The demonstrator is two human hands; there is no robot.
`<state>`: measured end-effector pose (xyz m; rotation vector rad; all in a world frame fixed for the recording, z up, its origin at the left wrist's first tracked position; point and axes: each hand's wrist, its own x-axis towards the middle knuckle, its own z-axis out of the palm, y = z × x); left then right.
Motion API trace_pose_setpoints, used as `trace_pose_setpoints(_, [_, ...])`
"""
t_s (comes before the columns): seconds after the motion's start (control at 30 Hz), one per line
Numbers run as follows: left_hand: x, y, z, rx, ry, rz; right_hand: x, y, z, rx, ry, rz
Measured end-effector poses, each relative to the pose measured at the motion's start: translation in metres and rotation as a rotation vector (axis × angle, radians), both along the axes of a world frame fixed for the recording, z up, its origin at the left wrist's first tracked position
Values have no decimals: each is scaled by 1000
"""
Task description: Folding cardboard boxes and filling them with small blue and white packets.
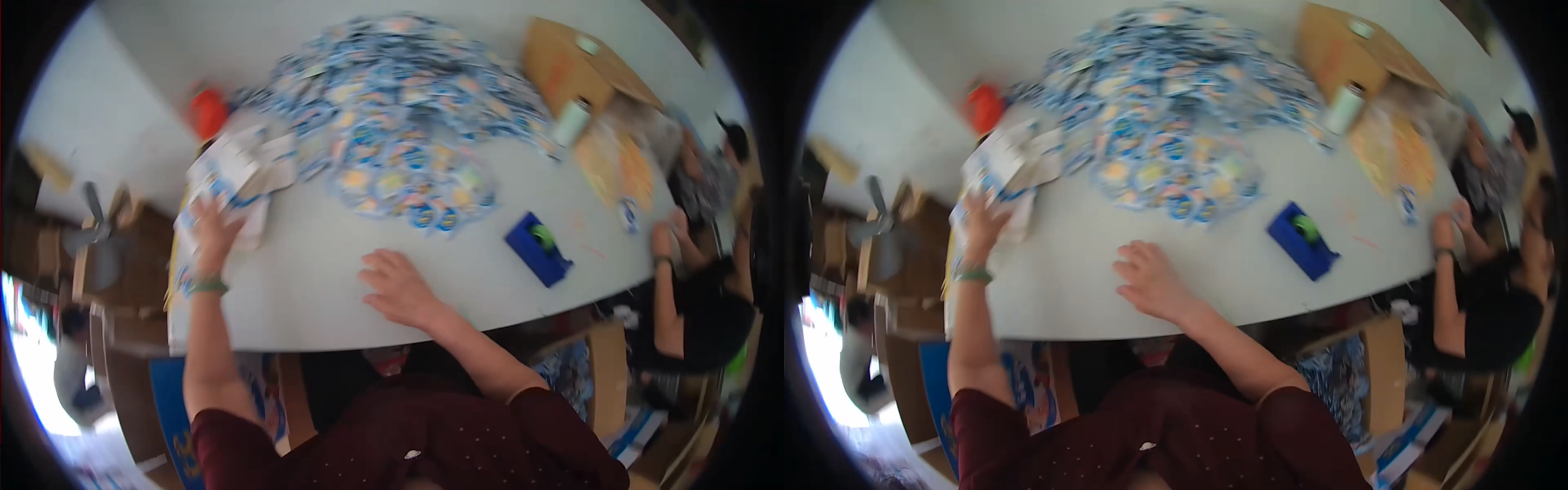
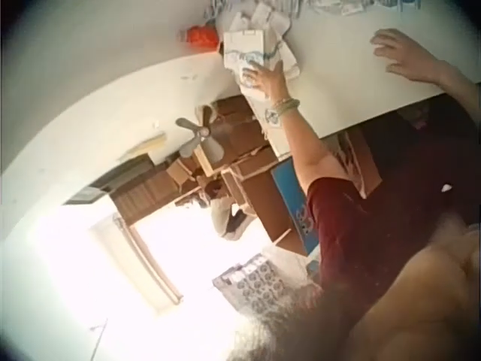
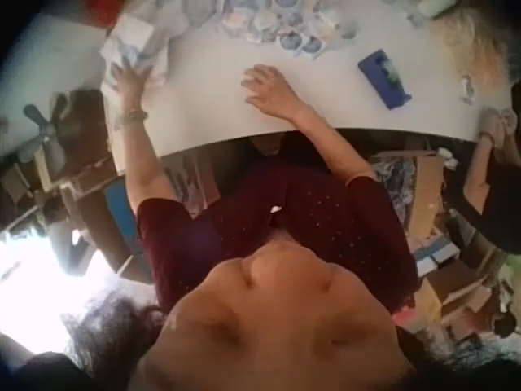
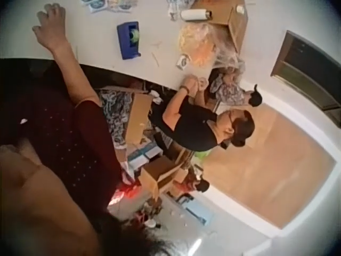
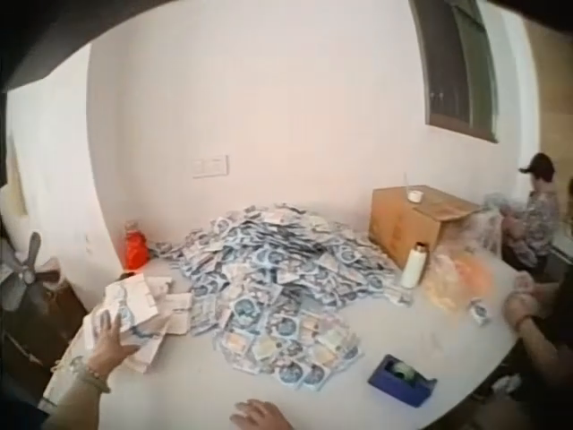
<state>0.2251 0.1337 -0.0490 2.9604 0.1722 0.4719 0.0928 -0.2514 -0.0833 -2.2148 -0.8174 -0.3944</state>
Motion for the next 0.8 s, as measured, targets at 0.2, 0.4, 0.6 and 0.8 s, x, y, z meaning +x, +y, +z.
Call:
trace_pose_setpoints(0.2, [7, -31, 10, 230, 218, 22, -11, -30, -29, 193, 42, -145])
trace_pose_setpoints(0.4, [2, -3, 0, 57, 164, -2, -6, -84, -22, 197, -59, -608])
trace_pose_setpoints(0.6, [7, -19, 16, -12, 225, 91, 12, -154, -51, 599, 281, -1038])
trace_pose_setpoints(0.8, [27, -31, 15, -73, -247, -192, 23, -167, -58, 564, 232, -1142])
